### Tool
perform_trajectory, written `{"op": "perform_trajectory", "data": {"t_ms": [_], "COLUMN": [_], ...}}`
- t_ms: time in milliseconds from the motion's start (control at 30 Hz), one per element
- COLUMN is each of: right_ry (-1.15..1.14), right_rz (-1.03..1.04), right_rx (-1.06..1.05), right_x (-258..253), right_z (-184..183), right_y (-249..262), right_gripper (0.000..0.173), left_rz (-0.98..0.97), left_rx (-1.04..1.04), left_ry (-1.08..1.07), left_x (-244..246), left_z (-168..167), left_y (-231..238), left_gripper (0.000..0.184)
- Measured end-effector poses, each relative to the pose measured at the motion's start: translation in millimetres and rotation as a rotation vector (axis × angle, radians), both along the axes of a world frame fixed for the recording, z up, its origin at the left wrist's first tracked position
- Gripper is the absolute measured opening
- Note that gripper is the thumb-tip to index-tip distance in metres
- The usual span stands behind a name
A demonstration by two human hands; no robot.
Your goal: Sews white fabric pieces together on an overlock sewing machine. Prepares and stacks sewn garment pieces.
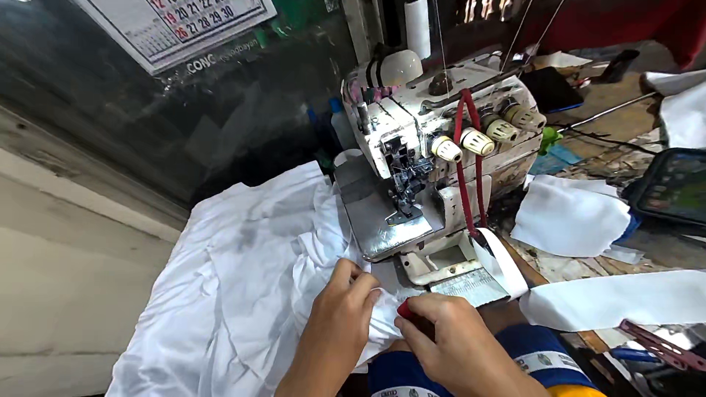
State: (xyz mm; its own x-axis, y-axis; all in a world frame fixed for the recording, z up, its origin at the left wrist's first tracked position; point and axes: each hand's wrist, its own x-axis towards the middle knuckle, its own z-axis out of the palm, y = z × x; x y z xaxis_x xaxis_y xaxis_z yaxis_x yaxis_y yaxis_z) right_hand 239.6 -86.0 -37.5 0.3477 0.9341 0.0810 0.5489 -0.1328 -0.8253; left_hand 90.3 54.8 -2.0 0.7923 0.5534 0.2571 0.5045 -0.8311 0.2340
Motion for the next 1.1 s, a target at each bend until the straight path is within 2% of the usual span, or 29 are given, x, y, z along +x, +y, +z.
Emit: {"op": "perform_trajectory", "data": {"t_ms": [133,233,400,500,567,633,700,767,833,933,1000,1100], "right_ry": [0.078,0.139,0.117,0.114,0.115,0.105,0.085,0.075,0.107,0.244,0.376,0.51], "right_rz": [-0.065,-0.078,-0.098,-0.017,0.035,0.048,0.035,0.034,0.054,0.071,0.017,-0.093], "right_rx": [0.19,0.213,0.32,0.19,0.118,0.104,0.121,0.11,0.081,0.137,0.166,0.099], "right_x": [-7,-8,-1,11,18,23,25,27,30,42,56,79], "right_z": [-8,12,14,22,26,30,30,25,22,36,58,67], "right_y": [7,4,-2,-5,-4,-4,-5,-6,-8,-6,-1,17], "right_gripper": [0.029,0.033,0.021,0.028,0.026,0.026,0.026,0.027,0.028,0.026,0.024,0.024], "left_rz": [0.004,0.001,-0.024,-0.012,0.018,0.07,0.136,0.159,0.125,-0.071,-0.129,-0.014], "left_rx": [-0.024,-0.039,-0.177,-0.093,0.016,0.106,0.108,-0.05,-0.305,-0.63,-0.572,-0.144], "left_ry": [-0.218,-0.281,-0.38,-0.357,-0.3,-0.229,-0.169,-0.193,-0.259,-0.393,-0.399,-0.273], "left_x": [-11,-19,-21,-14,-8,-4,-2,-2,-2,6,25,67], "left_z": [8,13,21,25,28,32,29,19,15,42,69,80], "left_y": [-12,-16,-21,-26,-32,-36,-35,-27,-15,7,14,28], "left_gripper": [0.017,0.019,0.018,0.023,0.025,0.023,0.027,0.03,0.028,0.023,0.023,0.018]}}
